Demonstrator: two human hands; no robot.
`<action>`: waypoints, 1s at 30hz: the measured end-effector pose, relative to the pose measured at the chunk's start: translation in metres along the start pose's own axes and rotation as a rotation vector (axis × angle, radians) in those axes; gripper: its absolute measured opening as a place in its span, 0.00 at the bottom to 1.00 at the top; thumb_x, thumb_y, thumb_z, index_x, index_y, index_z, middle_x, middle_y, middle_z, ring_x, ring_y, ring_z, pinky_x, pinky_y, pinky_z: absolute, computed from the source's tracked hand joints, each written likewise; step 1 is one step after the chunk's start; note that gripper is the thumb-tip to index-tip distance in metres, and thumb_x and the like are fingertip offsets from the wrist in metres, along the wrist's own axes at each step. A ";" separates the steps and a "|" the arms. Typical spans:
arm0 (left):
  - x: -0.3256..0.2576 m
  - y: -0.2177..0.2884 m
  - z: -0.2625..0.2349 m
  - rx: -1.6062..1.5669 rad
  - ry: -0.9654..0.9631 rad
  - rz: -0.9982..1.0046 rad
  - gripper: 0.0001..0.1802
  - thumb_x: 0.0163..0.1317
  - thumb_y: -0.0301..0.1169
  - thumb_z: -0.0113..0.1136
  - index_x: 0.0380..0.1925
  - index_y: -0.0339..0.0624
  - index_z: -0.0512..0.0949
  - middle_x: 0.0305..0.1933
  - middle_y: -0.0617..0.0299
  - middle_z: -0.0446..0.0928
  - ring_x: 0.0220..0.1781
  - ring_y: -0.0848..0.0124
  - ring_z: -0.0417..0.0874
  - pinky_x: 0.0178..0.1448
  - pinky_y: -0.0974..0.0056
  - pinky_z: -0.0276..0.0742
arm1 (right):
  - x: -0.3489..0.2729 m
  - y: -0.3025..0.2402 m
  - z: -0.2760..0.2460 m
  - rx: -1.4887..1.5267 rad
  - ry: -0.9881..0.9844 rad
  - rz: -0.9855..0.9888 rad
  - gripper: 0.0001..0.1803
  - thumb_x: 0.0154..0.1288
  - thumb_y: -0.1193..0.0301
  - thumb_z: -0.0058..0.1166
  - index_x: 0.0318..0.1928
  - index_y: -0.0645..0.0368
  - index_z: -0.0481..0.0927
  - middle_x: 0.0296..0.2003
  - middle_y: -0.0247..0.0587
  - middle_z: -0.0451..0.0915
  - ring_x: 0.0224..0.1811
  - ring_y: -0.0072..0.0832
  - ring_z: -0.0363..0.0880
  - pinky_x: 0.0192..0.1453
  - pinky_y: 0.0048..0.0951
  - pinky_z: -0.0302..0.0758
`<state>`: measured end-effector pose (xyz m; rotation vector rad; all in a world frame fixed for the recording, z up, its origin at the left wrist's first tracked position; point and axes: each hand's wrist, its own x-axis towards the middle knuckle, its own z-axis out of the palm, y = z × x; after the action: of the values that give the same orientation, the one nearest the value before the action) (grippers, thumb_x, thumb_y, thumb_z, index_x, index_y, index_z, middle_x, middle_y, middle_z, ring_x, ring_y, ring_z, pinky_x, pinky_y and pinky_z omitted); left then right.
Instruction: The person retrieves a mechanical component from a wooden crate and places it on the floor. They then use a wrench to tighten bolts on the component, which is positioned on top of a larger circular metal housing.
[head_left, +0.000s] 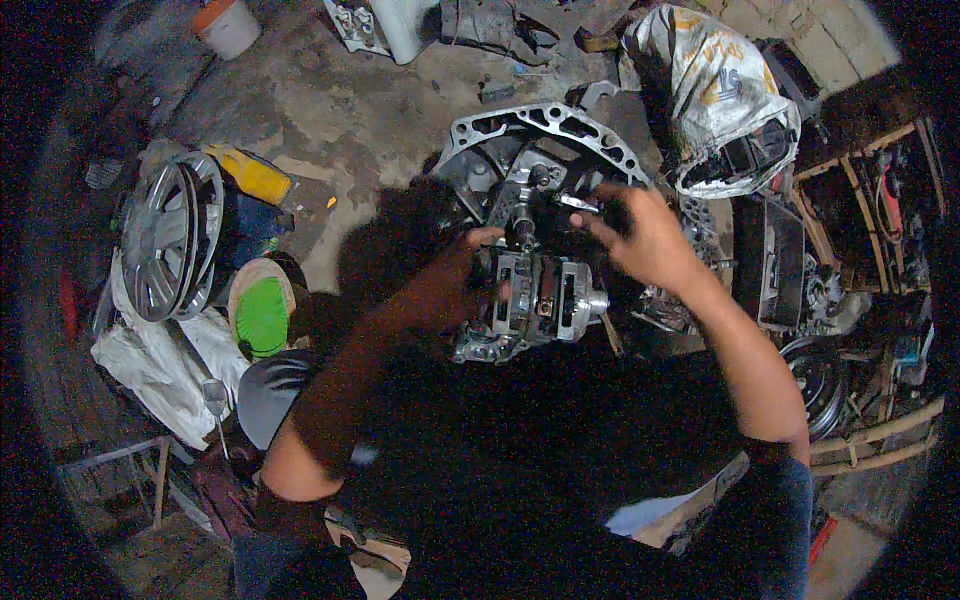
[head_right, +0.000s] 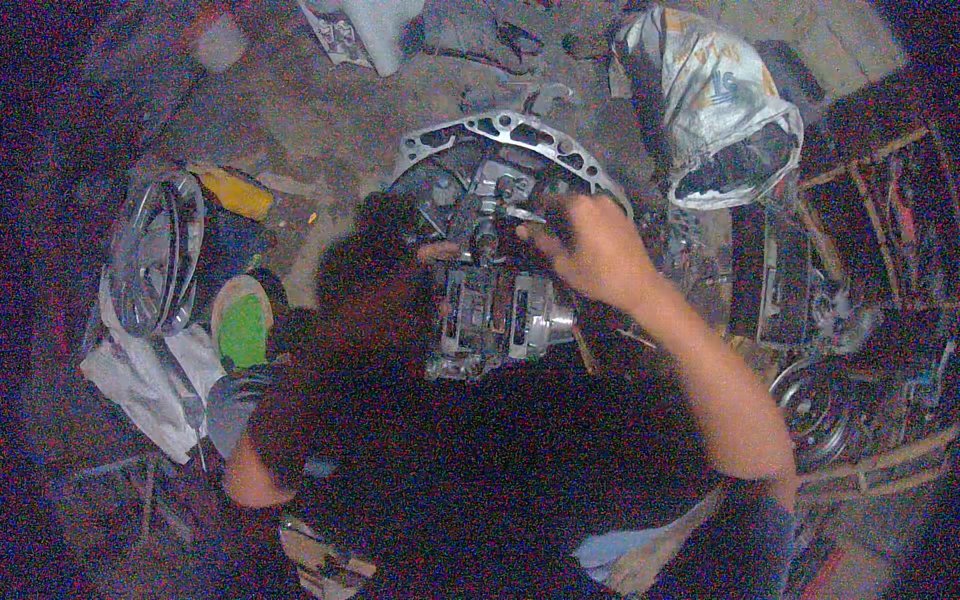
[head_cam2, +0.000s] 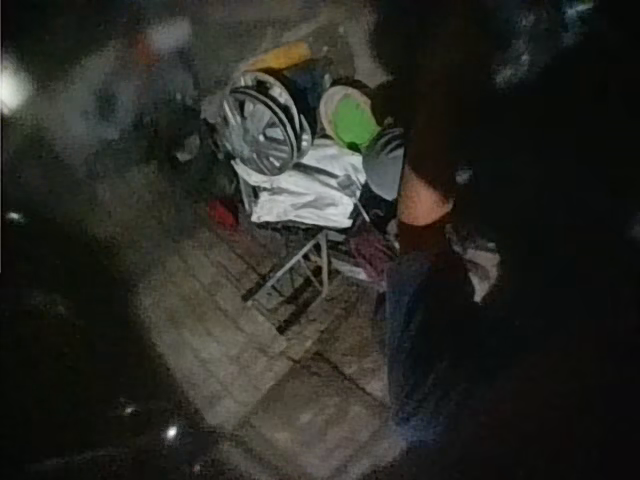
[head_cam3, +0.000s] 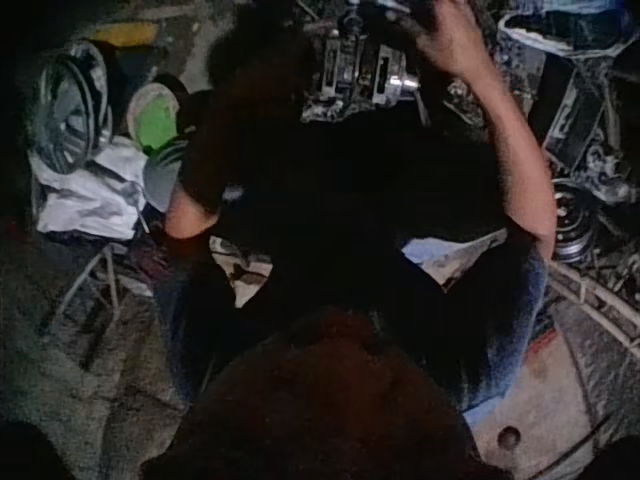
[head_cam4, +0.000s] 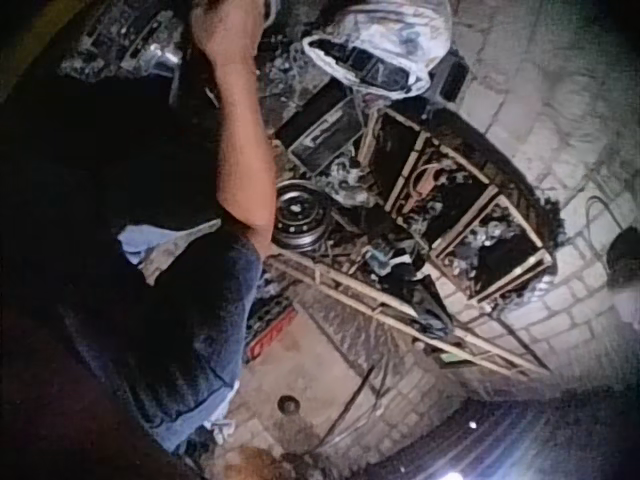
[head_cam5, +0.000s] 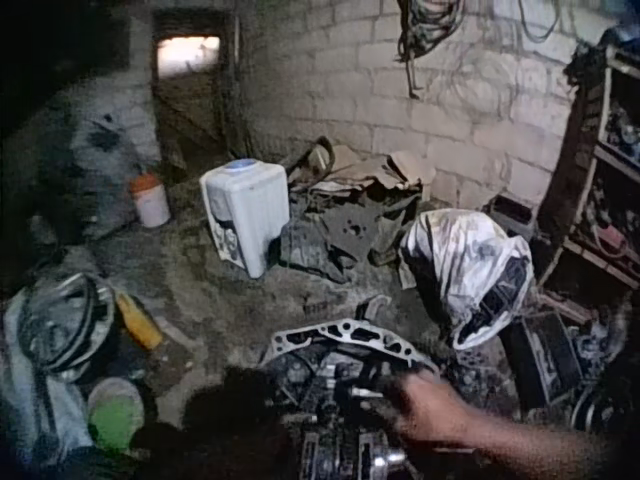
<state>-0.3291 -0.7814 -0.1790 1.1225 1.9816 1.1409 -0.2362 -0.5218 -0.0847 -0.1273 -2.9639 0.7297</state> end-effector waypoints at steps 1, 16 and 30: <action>0.005 -0.005 0.010 0.066 0.119 0.039 0.39 0.62 0.49 0.65 0.65 0.42 0.60 0.62 0.42 0.68 0.64 0.50 0.71 0.68 0.53 0.66 | -0.003 -0.001 0.010 0.071 -0.049 0.189 0.21 0.64 0.55 0.60 0.45 0.60 0.83 0.37 0.58 0.83 0.43 0.55 0.82 0.49 0.48 0.77; 0.029 -0.024 0.054 -0.719 0.565 -0.357 0.21 0.66 0.44 0.58 0.50 0.40 0.77 0.45 0.56 0.79 0.47 0.63 0.78 0.53 0.59 0.72 | -0.048 0.027 0.068 0.545 -0.183 0.744 0.41 0.66 0.37 0.49 0.62 0.61 0.74 0.60 0.50 0.76 0.63 0.45 0.73 0.71 0.38 0.62; 0.031 -0.058 0.077 -1.375 0.584 -0.535 0.16 0.60 0.46 0.55 0.37 0.46 0.80 0.35 0.60 0.79 0.37 0.62 0.78 0.46 0.55 0.75 | -0.076 0.036 0.089 0.329 -0.188 0.706 0.52 0.65 0.30 0.33 0.60 0.72 0.72 0.57 0.71 0.73 0.64 0.64 0.68 0.72 0.50 0.61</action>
<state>-0.3043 -0.7407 -0.2684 -0.4517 1.1155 2.0493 -0.1676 -0.5388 -0.1845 -1.1705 -2.8836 1.3446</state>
